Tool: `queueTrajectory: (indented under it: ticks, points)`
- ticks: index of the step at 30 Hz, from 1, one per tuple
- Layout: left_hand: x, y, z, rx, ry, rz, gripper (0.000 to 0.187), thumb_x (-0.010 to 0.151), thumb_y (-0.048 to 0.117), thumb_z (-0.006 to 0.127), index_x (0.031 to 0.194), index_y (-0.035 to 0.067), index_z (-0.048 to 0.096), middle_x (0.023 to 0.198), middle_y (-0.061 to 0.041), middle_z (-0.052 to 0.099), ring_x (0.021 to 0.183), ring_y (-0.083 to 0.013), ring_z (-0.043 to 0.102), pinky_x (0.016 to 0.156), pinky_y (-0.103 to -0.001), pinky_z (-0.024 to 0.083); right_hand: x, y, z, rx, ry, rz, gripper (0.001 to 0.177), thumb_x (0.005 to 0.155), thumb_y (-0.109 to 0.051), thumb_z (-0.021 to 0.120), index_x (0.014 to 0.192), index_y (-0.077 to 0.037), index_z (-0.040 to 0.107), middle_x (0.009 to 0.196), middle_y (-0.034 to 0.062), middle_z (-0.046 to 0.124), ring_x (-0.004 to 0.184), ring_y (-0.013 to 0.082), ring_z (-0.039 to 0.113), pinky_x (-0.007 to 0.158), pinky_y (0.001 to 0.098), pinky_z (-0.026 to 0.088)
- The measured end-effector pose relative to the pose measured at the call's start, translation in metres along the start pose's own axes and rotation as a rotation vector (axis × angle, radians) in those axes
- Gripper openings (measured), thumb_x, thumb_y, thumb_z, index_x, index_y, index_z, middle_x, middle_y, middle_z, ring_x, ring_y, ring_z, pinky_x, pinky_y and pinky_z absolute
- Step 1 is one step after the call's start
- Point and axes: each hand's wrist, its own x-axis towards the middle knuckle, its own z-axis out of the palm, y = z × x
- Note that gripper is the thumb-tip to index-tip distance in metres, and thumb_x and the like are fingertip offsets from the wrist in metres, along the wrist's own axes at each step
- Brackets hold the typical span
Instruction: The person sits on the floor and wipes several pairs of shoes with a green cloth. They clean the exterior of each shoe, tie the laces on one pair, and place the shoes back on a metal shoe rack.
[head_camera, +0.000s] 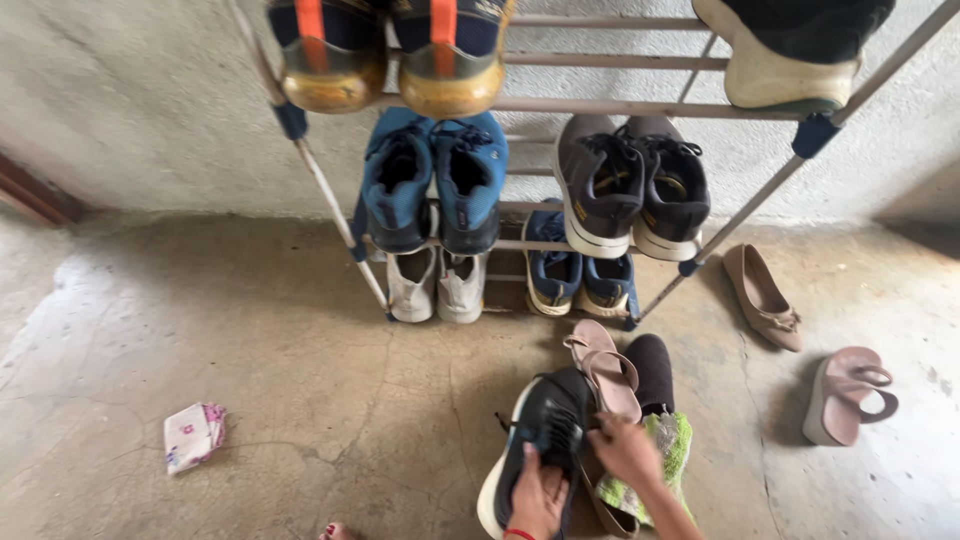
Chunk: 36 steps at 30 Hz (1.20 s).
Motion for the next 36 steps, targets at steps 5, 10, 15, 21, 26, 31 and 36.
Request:
queueTrajectory:
  ticks: [5,10,15,21,26,31,36]
  points:
    - [0.019,0.063,-0.017,0.290,-0.258,0.038,0.085,0.089,0.065,0.060,0.142,-0.002,0.058,0.144,-0.013,0.066,0.132,-0.0251,0.060,0.107,-0.034,0.047,0.027,0.012,0.078,0.399,-0.044,0.058,0.061,0.092,-0.060,0.062,0.127,-0.010,0.072,0.108,0.0173,0.078,0.091,0.0294,0.073,0.082,0.0421,0.060]
    - [0.032,0.097,-0.029,0.562,-0.219,-0.149,0.090,0.093,0.073,0.050,0.139,-0.004,0.055,0.142,-0.019,0.065,0.133,-0.0302,0.060,0.110,-0.040,0.046,0.026,-0.034,0.107,0.927,-0.257,0.387,0.072,0.088,-0.058,0.070,0.128,0.001,0.068,0.111,0.0125,0.072,0.094,0.0243,0.070,0.078,0.0443,0.063]
    - [0.044,0.079,-0.029,0.442,-0.109,-0.108,0.084,0.091,0.073,0.045,0.141,0.007,0.057,0.141,-0.010,0.065,0.132,-0.0265,0.061,0.112,-0.042,0.047,0.034,-0.066,0.122,1.012,-0.153,0.172,0.065,0.069,-0.024,0.083,0.128,-0.001,0.067,0.106,0.0165,0.079,0.092,0.0254,0.075,0.080,0.0374,0.058]
    - [0.036,0.119,-0.018,0.768,0.019,0.022,0.064,0.095,0.062,0.054,0.120,0.005,0.069,0.123,-0.016,0.071,0.115,-0.0293,0.067,0.096,-0.051,0.052,0.084,-0.066,0.160,0.795,-0.169,0.077,0.075,0.068,-0.016,0.080,0.139,-0.005,0.058,0.107,0.0112,0.076,0.091,0.0231,0.073,0.080,0.0391,0.059]
    - [0.042,0.175,-0.015,1.338,0.589,0.543,0.069,0.088,0.066,0.067,0.096,-0.001,0.078,0.100,-0.024,0.077,0.103,-0.0351,0.074,0.092,-0.043,0.056,0.094,-0.082,0.136,0.955,-0.310,0.298,0.059,0.075,-0.028,0.077,0.129,-0.004,0.069,0.107,0.0109,0.075,0.091,0.0234,0.069,0.079,0.0389,0.056]
    - [0.049,0.179,-0.001,1.257,0.646,0.562,0.063,0.075,0.059,0.081,0.105,0.005,0.074,0.107,-0.017,0.075,0.106,-0.0317,0.071,0.094,-0.041,0.053,0.096,-0.112,0.131,0.490,-0.048,0.174,0.054,0.080,-0.051,0.078,0.102,-0.002,0.080,0.092,0.0169,0.080,0.086,0.0270,0.077,0.085,0.0372,0.056]
    - [0.065,0.171,-0.005,1.177,0.683,0.633,0.044,0.077,0.044,0.083,0.099,0.008,0.074,0.102,-0.012,0.074,0.099,-0.0295,0.071,0.089,-0.041,0.055,0.091,-0.129,0.147,0.350,0.141,0.243,0.044,0.085,-0.048,0.073,0.107,-0.010,0.078,0.101,0.0129,0.077,0.097,0.0323,0.072,0.090,0.0432,0.054]
